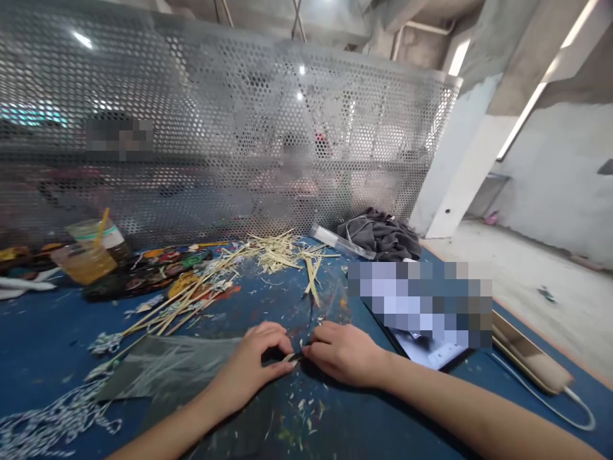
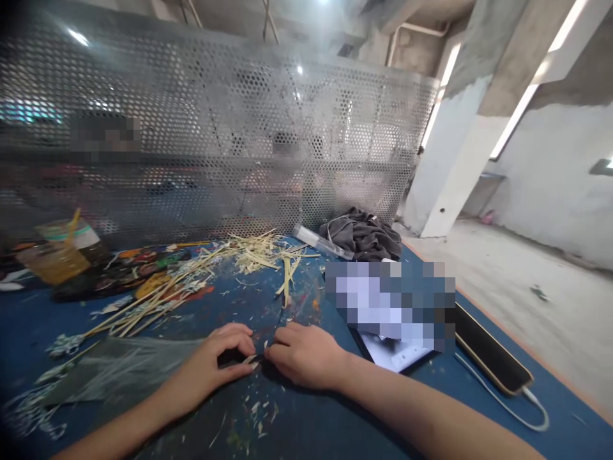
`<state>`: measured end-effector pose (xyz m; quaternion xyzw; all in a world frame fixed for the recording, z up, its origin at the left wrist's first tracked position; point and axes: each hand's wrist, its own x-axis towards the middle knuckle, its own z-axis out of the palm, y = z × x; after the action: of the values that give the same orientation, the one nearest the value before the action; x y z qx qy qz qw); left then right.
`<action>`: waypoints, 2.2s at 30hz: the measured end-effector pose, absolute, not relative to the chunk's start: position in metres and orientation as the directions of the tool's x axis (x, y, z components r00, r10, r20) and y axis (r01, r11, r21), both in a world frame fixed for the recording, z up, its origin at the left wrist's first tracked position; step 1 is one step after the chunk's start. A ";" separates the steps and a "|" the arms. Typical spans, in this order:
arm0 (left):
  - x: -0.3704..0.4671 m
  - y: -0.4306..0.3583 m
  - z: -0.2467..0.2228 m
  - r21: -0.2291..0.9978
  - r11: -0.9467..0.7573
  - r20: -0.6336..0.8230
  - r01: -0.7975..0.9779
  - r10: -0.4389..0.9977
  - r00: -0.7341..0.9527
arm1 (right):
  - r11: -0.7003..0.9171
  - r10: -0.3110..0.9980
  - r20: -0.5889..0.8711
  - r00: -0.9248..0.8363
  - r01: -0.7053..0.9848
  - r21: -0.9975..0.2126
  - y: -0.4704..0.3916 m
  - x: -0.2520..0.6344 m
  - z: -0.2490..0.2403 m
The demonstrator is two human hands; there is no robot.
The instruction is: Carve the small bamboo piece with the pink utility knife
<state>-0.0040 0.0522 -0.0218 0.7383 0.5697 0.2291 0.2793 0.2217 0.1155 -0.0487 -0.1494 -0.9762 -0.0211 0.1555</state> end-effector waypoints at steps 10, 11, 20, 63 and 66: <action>-0.007 0.056 -0.026 0.672 -0.201 0.031 0.713 0.969 0.244 | 0.940 0.321 0.254 -0.912 0.340 0.033 0.108 0.220 -0.044; -0.008 0.056 -0.028 0.671 -0.211 0.043 0.711 0.968 0.247 | 0.936 0.331 0.248 -0.910 0.351 0.039 0.106 0.220 -0.044; -0.009 0.054 -0.032 0.671 -0.195 0.050 0.716 0.974 0.219 | 0.911 0.381 0.206 -0.901 0.404 0.083 0.097 0.218 -0.040; 0.001 0.046 -0.018 0.911 -0.046 -0.029 0.409 0.984 0.175 | 0.703 0.678 0.492 -0.546 0.677 -0.217 0.087 0.304 -0.023; 0.009 0.041 -0.019 0.972 0.018 -0.071 0.235 0.974 0.217 | 0.812 0.579 0.315 -0.752 0.494 -0.312 0.063 0.278 -0.022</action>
<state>0.0086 0.0406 -0.0192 0.5966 0.5065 0.3674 0.5025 0.2775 0.0632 -0.0222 -0.2884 -0.9300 0.1051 0.2022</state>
